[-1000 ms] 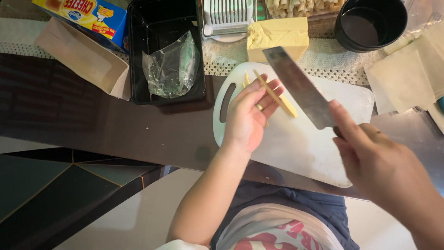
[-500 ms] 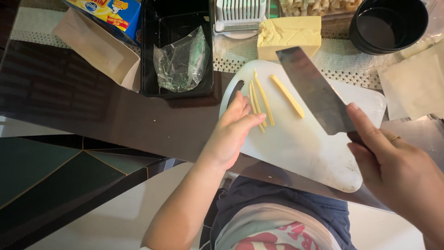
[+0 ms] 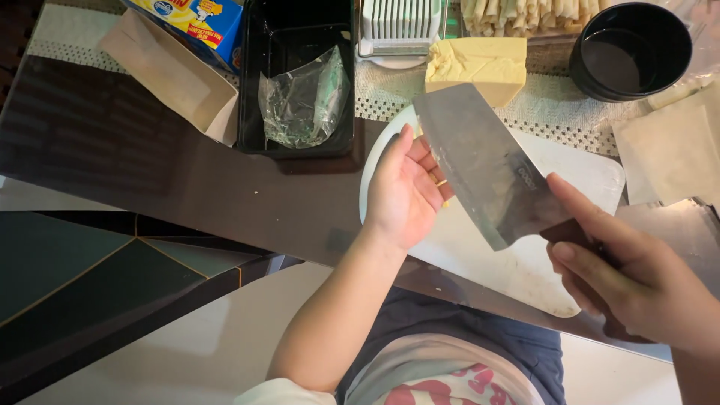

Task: Cutting cheese into strips and wrapping them in spring roll wrappers.

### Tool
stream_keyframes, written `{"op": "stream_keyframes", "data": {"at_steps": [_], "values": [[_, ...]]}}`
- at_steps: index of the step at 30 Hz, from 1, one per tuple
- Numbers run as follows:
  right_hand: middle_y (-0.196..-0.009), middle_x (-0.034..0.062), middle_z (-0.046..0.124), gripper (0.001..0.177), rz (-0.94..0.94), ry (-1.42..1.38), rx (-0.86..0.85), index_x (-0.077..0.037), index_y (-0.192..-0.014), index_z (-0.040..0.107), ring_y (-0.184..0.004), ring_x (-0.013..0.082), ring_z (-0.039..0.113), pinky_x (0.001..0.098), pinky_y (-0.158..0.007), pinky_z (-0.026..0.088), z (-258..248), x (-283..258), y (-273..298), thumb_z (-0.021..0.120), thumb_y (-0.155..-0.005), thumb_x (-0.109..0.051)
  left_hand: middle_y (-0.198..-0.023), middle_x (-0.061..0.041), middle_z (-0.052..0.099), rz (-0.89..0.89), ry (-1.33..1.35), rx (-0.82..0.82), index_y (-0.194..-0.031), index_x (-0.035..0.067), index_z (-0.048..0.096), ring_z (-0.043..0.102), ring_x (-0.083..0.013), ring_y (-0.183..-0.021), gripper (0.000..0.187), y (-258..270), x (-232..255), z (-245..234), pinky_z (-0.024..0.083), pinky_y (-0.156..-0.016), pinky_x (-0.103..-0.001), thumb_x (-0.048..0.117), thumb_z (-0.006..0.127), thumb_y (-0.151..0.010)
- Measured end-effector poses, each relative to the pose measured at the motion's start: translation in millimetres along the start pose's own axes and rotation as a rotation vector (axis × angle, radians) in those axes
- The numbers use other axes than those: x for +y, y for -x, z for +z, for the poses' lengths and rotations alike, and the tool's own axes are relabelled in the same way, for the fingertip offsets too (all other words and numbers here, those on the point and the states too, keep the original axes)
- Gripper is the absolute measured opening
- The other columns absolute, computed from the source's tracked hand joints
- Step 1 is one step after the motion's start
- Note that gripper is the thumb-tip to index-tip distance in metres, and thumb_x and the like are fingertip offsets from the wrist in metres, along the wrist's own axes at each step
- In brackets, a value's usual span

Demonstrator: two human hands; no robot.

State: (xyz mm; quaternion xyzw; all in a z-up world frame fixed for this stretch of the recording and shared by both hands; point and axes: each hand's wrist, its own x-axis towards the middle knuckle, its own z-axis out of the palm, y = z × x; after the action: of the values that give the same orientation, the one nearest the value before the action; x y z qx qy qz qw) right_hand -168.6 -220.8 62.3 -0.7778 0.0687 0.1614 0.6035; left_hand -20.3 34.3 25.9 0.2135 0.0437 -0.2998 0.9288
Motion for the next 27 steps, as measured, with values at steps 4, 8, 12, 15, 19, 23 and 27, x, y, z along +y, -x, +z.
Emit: {"op": "stream_keyframes", "data": {"at_steps": [4,8,12,15,19,23,27], "values": [[-0.078,0.0093,0.061,0.074,0.024,-0.005,0.048,-0.02,-0.167,0.038,-0.054,0.0128,0.05,0.0281,-0.04,0.045,3,-2,-4,0.057,-0.098,0.0,-0.117,-0.01,0.066,0.012,0.023,-0.037,-0.132,-0.001,0.059,0.063,-0.0224,-0.108,0.049,-3,1,-18,0.052,-0.099,-0.045,0.042,0.048,-0.11],[-0.079,0.0099,0.061,0.074,0.045,0.016,0.057,-0.02,-0.168,0.037,-0.055,0.0134,0.051,0.0288,-0.041,0.047,2,-1,-6,0.056,-0.1,0.0,-0.116,-0.01,0.067,0.043,-0.052,-0.032,-0.128,0.002,0.062,0.064,-0.0219,-0.108,0.031,-3,1,-21,0.054,-0.097,-0.044,0.025,0.056,-0.109],[-0.079,0.0089,0.057,0.074,0.029,0.027,0.053,-0.021,-0.168,0.037,-0.053,0.0139,0.05,0.0292,-0.04,0.047,0,2,-8,0.056,-0.1,0.0,-0.112,-0.009,0.069,0.047,-0.092,0.021,-0.121,0.003,0.065,0.064,-0.0223,-0.105,0.024,-4,3,-19,0.056,-0.091,-0.043,0.02,0.059,-0.106],[-0.077,0.0079,0.056,0.073,0.003,0.007,0.019,-0.021,-0.167,0.036,-0.052,0.0129,0.05,0.0284,-0.039,0.047,0,1,-9,0.055,-0.099,-0.001,-0.109,-0.006,0.07,0.024,-0.114,0.016,-0.121,0.006,0.069,0.064,-0.0187,-0.101,0.024,-2,6,-12,0.056,-0.09,-0.04,0.019,0.06,-0.102],[-0.077,0.0079,0.057,0.074,-0.003,-0.001,0.008,-0.02,-0.168,0.035,-0.054,0.0128,0.05,0.0284,-0.04,0.047,0,4,-9,0.055,-0.099,-0.001,-0.107,-0.003,0.068,0.024,-0.114,0.026,-0.116,0.007,0.07,0.061,-0.0149,-0.099,0.016,-12,-2,-27,0.055,-0.089,-0.038,0.016,0.066,-0.104],[-0.076,0.0082,0.058,0.074,-0.02,-0.01,0.011,-0.02,-0.168,0.035,-0.054,0.0124,0.049,0.0288,-0.042,0.047,1,3,-9,0.055,-0.099,-0.001,-0.103,-0.001,0.067,0.052,-0.119,0.032,-0.112,0.009,0.071,0.059,-0.0122,-0.094,0.011,-18,-6,-32,0.054,-0.084,-0.035,0.014,0.07,-0.102],[-0.079,0.0074,0.056,0.074,-0.018,0.001,0.011,-0.02,-0.169,0.035,-0.055,0.012,0.048,0.0292,-0.043,0.048,1,2,-9,0.055,-0.1,0.0,-0.104,0.0,0.069,0.051,-0.122,0.051,-0.107,0.01,0.068,0.06,-0.0117,-0.094,0.009,-18,-3,-20,0.054,-0.083,-0.033,0.015,0.068,-0.099]]}}
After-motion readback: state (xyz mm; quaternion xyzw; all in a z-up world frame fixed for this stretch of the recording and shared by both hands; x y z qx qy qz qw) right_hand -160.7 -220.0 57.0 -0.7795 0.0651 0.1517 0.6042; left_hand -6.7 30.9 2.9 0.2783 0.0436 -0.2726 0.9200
